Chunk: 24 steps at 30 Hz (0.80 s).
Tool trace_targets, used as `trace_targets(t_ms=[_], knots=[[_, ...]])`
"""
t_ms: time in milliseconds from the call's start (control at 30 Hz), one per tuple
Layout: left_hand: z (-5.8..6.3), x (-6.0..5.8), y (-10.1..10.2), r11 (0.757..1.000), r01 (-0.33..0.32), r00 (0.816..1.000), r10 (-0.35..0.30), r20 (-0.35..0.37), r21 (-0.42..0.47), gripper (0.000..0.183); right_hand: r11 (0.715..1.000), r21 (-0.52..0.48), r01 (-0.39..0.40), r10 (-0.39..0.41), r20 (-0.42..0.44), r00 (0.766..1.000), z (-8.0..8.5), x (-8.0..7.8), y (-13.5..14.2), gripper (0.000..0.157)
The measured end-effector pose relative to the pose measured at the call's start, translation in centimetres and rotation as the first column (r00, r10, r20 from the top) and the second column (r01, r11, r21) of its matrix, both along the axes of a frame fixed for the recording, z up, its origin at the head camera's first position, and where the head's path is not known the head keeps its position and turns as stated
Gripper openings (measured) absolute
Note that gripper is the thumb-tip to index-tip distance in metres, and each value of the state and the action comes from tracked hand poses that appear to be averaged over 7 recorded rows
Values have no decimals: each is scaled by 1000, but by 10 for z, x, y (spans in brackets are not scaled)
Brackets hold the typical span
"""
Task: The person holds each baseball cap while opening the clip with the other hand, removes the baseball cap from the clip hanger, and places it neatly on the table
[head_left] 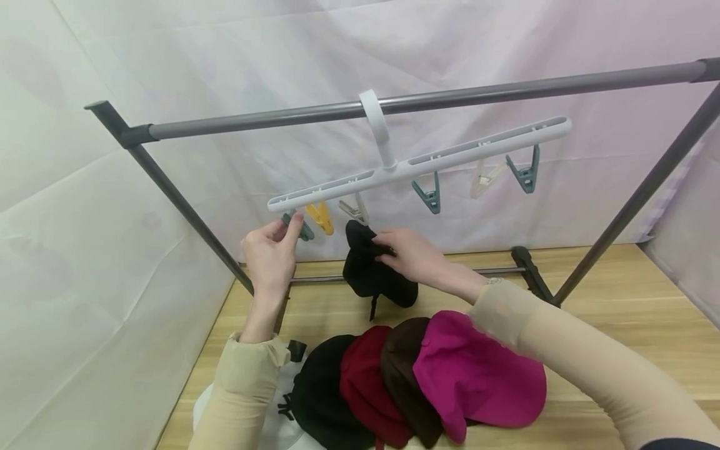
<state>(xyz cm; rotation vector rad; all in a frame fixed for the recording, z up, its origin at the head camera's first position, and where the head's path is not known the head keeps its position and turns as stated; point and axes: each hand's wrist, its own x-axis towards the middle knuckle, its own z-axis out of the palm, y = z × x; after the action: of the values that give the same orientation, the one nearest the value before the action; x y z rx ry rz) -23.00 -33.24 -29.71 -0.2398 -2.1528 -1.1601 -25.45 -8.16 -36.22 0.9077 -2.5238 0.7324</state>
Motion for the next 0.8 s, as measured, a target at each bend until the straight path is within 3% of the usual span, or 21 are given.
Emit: trace_targets(t_ms=[233, 567, 800], knots=[[1, -2, -4, 1000, -3, 1000, 3, -11, -18, 35, 1000, -7, 23, -23, -47, 999, 0, 3, 22, 19], [4, -1, -9, 999, -24, 1000, 23, -17, -39, 35, 999, -3, 41, -41, -32, 999, 4, 12, 54, 16], [6, 0, -12, 998, -30, 999, 30, -15, -49, 34, 998, -15, 59, -60, -61, 996, 7, 25, 82, 16]])
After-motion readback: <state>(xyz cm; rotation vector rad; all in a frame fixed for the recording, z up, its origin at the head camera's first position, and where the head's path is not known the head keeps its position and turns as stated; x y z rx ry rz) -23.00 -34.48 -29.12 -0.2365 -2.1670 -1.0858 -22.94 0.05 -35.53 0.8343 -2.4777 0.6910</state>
